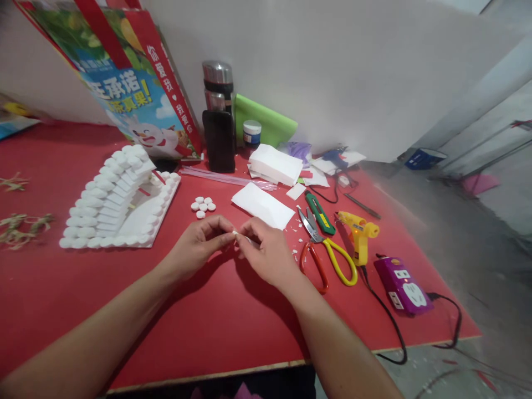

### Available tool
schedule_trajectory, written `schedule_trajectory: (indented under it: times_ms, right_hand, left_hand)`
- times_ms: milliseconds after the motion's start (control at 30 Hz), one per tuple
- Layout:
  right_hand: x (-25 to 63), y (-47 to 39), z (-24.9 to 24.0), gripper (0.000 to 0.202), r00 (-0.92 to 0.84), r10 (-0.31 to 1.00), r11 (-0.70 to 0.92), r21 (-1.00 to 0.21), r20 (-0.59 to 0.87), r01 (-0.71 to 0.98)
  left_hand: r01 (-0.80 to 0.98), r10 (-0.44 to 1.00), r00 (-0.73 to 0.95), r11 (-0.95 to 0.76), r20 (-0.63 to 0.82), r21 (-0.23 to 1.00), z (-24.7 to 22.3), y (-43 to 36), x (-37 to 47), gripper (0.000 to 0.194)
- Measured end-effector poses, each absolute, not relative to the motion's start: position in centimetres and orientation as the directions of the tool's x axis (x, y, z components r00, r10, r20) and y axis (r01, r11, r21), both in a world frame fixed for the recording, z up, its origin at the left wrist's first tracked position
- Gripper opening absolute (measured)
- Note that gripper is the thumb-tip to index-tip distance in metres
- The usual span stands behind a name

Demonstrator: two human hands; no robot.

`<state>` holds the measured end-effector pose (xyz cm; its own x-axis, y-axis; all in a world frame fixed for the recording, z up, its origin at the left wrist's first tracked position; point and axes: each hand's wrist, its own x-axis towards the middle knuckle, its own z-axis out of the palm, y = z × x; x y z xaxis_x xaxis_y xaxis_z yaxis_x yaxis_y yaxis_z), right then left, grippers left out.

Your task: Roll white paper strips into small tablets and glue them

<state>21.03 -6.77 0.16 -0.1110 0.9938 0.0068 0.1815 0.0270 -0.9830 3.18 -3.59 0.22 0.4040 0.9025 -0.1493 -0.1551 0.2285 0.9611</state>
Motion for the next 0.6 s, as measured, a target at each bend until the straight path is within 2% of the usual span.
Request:
schedule_trajectory:
  times_ms: [33,100,167,233,300,433,600]
  right_hand:
    - [21.2,-6.6,0.3,0.026,-0.138,0.986,-0.090,-0.995,-0.094,0.038]
    - [21.6,-6.2,0.6,0.038,-0.259,0.919,-0.355,-0.910,-0.298,-0.212]
    - [21.8,-5.8,0.7,0.047,-0.405,0.806,-0.561,-0.777,-0.432,-0.286]
    - [21.9,-5.7,0.7,0.053,-0.496,0.715,-0.666,-0.696,-0.492,-0.268]
    - [21.9,-5.7,0.7,0.051,-0.519,0.699,-0.682,-0.677,-0.492,-0.277]
    - [22.2,-5.9,0.9,0.033,-0.463,0.766,-0.616,-0.715,-0.445,-0.330]
    - [22.6,-6.0,1.1,0.033,-0.408,0.791,-0.596,-0.724,-0.455,-0.347]
  left_hand:
    - [-0.202,0.886,0.435,0.272,-0.162,0.941,0.1,-3.6,3.1,0.023]
    - [-0.277,0.855,0.486,0.348,-0.182,0.895,0.0,-3.6,2.9,0.023]
    - [-0.304,0.844,0.503,0.373,-0.184,0.877,-0.1,-3.5,2.8,0.023]
    - [-0.300,0.848,0.500,0.359,-0.174,0.884,-0.1,-3.4,2.7,0.023]
    - [-0.276,0.845,0.509,0.339,-0.163,0.899,-0.1,-3.2,2.6,0.022]
    - [-0.204,0.861,0.476,0.307,-0.180,0.930,-0.3,-3.0,2.4,0.022]
    - [-0.179,0.860,0.474,0.305,-0.190,0.935,-0.4,-3.0,2.5,0.022]
